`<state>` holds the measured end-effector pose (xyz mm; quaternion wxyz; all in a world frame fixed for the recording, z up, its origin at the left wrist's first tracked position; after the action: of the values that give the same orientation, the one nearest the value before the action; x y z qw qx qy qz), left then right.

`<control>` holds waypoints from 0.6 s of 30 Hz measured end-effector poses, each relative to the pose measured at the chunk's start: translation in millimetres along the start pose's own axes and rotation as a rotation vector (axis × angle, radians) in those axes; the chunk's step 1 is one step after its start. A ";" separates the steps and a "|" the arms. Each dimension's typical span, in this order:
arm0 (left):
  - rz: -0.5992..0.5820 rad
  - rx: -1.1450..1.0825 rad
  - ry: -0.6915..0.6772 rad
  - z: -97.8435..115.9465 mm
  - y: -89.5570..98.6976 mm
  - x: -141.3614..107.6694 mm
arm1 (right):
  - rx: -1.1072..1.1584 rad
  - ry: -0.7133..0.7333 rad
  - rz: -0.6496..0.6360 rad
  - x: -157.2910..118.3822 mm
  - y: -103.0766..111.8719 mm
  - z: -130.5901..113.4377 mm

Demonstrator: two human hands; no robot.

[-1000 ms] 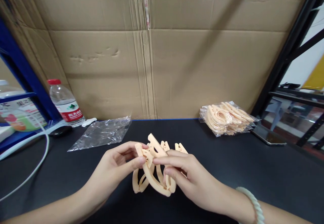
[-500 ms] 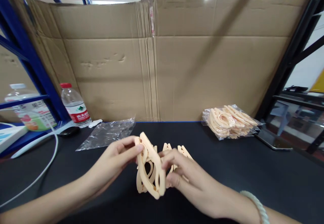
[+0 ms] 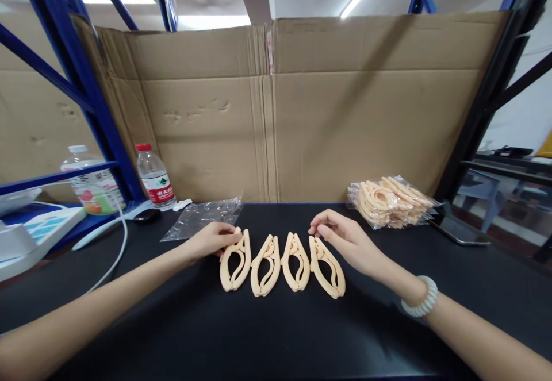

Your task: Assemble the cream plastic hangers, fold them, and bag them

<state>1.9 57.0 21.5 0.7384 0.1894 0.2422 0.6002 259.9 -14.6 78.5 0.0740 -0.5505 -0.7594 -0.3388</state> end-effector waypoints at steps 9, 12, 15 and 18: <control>0.079 0.330 -0.385 23.1 -17.7 -69.7 | -0.567 0.095 -0.216 -42.4 -20.1 -8.7; -0.076 0.600 -0.555 31.8 -52.0 -93.1 | -0.694 0.066 -0.357 -46.7 -41.9 -0.1; -0.191 0.750 -0.535 31.0 -75.8 -96.3 | -0.719 0.025 -0.475 -49.9 -64.8 6.1; -0.171 0.795 -0.494 34.8 -84.4 -88.4 | -0.712 0.016 -0.489 -49.6 -75.6 8.1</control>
<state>75.0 -46.5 13.1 0.6909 0.5738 0.2849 0.3351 214.0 -61.2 15.5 -0.1973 -0.3428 -0.7025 -0.5916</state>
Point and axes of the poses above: each hand's wrist, its own x-axis towards the middle knuckle, its own y-axis out of the back of the hand, z = x × y, the point moved 10 cm from there along x, towards the middle knuckle, and after that the axes turned 2 degrees about y, right-handed, at the moved point
